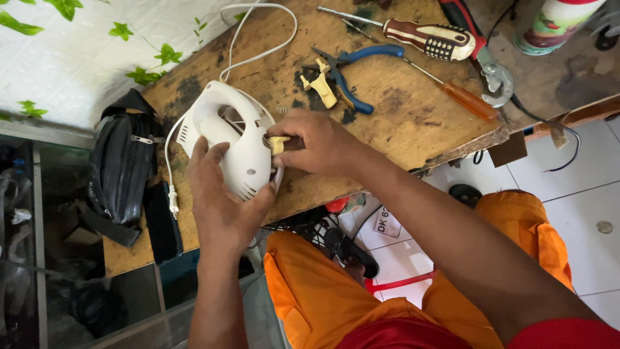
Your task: The person assembles a white electric hand mixer by inserting the beaters into the motor housing and securing them. They then attach the outer casing to complete the assembly.
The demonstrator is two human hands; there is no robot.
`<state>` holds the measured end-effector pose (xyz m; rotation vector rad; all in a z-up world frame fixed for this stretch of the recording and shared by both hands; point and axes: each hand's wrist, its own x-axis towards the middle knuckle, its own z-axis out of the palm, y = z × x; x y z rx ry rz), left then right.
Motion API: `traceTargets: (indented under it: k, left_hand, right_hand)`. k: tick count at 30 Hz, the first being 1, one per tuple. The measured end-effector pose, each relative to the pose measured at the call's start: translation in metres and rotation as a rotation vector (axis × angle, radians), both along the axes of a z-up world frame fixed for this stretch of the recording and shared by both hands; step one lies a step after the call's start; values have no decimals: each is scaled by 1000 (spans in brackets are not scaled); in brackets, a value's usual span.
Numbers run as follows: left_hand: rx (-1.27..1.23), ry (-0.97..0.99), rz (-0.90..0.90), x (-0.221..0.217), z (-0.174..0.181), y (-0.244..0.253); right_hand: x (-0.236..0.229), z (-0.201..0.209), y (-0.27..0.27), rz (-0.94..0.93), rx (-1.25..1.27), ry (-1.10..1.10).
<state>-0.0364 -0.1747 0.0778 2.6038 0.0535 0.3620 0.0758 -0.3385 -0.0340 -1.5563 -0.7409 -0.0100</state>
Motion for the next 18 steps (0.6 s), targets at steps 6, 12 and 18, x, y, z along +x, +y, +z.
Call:
traceTargets:
  k: [6,12,18]
  left_hand:
    - [-25,-14,-27,-1,2,-1]
    - [7,18,-2,-1,5,-5]
    - [135,41,-83,7,-1,1]
  right_hand:
    - [-3,17,-13,-12,-4,137]
    - [12,-6,3,-90,64,274]
    - [18,-6,4,-130,-32,174]
